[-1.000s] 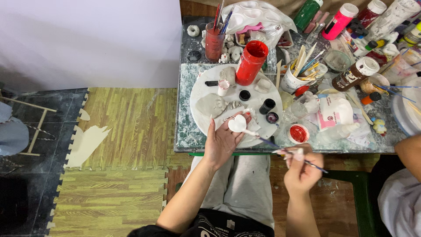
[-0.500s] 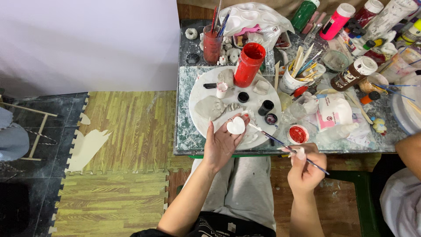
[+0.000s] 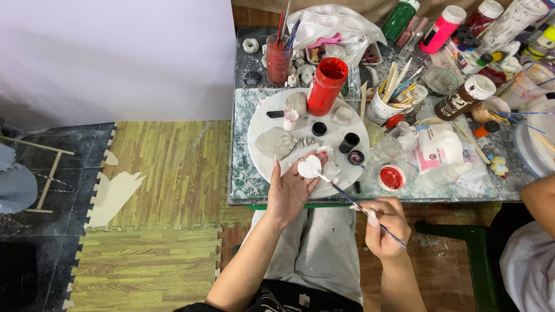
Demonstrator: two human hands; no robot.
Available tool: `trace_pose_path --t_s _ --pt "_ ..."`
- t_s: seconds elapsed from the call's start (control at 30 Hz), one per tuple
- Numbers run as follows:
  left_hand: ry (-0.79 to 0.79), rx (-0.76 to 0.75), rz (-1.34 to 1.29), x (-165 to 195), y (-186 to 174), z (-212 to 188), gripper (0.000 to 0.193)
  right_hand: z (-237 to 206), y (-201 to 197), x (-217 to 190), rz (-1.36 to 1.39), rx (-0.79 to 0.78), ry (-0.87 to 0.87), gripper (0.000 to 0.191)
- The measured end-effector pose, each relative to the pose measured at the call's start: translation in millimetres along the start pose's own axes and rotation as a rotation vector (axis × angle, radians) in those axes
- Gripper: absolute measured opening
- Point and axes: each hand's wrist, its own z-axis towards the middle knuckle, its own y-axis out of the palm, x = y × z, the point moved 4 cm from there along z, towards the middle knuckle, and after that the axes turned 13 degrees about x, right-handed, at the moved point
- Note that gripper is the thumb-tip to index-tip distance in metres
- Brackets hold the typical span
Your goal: The person sits at a craft table and paints a small white clay ornament with a brush. They dip the brush into paint containers, apply color to the ornament, and rotate it to cover different sides.
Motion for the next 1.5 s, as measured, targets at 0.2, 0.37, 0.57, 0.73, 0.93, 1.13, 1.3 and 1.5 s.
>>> trace_pose_path --t_s 0.2,0.37,0.57,0.73,0.93,1.13,1.3,1.5 --pt "-0.016 0.045 -0.011 -2 -2 3 0.087 3 -4 1 -0.036 0.054 -0.03 0.012" --pt "-0.005 0.006 -0.001 -1 -1 2 0.088 1 -4 4 0.022 0.012 0.012 0.012" --pt "-0.027 0.016 -0.014 0 1 2 0.087 0 -7 4 -0.017 0.073 0.021 0.012" --pt "-0.021 0.019 -0.019 1 4 1 0.087 0 -3 5 0.019 0.001 -0.012 0.014" --pt "-0.033 0.041 0.027 2 5 0 0.088 -2 -9 10 0.133 0.228 0.206 0.009" --pt "-0.013 0.023 0.04 3 5 0 0.089 3 1 12 0.168 0.159 0.36 0.011" --pt "-0.011 0.016 0.02 3 5 0 0.088 11 -8 17 0.209 0.262 0.403 0.009" --pt "-0.036 0.027 -0.001 2 3 0 0.087 11 -2 21 0.157 0.117 0.376 0.011"
